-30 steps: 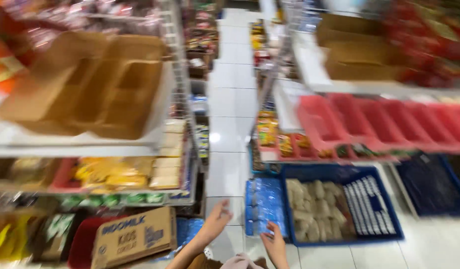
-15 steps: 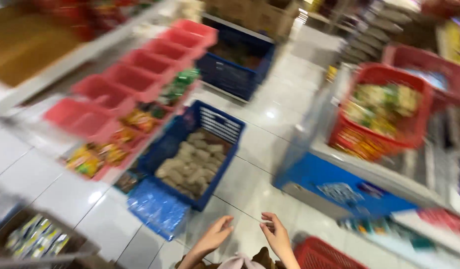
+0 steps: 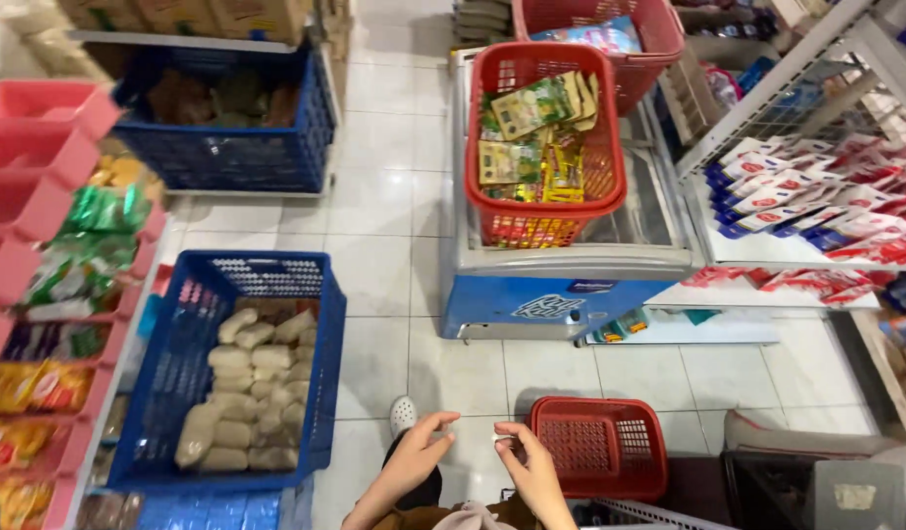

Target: The person restocks grocery store shelves by taking packaged sauces, seasonings, and cheese boxes from a shopping basket and arranging them onto the shelves by hand.

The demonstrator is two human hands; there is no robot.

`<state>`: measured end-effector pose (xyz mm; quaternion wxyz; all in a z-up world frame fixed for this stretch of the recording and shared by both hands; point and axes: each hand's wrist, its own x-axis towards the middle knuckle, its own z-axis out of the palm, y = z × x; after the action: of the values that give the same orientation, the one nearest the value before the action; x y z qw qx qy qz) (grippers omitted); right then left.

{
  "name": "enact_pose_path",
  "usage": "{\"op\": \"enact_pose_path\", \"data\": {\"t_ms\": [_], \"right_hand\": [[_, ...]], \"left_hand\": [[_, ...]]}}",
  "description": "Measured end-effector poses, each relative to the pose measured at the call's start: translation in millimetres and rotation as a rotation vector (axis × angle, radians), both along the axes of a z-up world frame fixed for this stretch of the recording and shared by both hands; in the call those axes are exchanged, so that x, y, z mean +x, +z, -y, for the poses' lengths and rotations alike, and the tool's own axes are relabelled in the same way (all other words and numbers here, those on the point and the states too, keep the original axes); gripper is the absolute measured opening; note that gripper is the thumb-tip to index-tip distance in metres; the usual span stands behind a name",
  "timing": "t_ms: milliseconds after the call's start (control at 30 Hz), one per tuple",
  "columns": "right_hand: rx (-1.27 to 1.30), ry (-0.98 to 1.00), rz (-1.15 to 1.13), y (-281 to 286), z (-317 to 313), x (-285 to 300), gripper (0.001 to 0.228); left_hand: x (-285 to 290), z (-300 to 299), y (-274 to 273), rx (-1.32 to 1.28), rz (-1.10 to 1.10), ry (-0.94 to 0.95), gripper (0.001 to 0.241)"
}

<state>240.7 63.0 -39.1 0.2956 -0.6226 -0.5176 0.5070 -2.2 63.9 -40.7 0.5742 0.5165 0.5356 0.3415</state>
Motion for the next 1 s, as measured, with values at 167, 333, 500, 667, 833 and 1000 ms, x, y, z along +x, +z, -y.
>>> {"op": "enact_pose_path", "data": {"t_ms": [167,333,500,667,833,1000], "right_hand": [[0.059,-0.073,-0.084,11,-77,-10,0.028],[0.127,-0.030,-0.081,51,-169,-38,0.028],[0.295,0.066,0.014,117,-241,-35,0.028],[0.477,0.135,0.239,167,-317,-2,0.027],[0.395,0.250,0.243,185,-422,28,0.030],[0.373,0.796,0.625,123,-541,40,0.040]], "left_hand": [[-8,-95,34,0.020,-0.050,-0.061,0.037],[-33,-184,70,0.297,-0.090,-0.092,0.036],[-33,-265,125,0.433,-0.141,-0.097,0.036],[-5,-353,176,0.661,-0.238,-0.229,0.038],[27,-416,159,0.727,-0.334,-0.216,0.039],[62,-486,81,0.573,-0.676,-0.336,0.032]]}}
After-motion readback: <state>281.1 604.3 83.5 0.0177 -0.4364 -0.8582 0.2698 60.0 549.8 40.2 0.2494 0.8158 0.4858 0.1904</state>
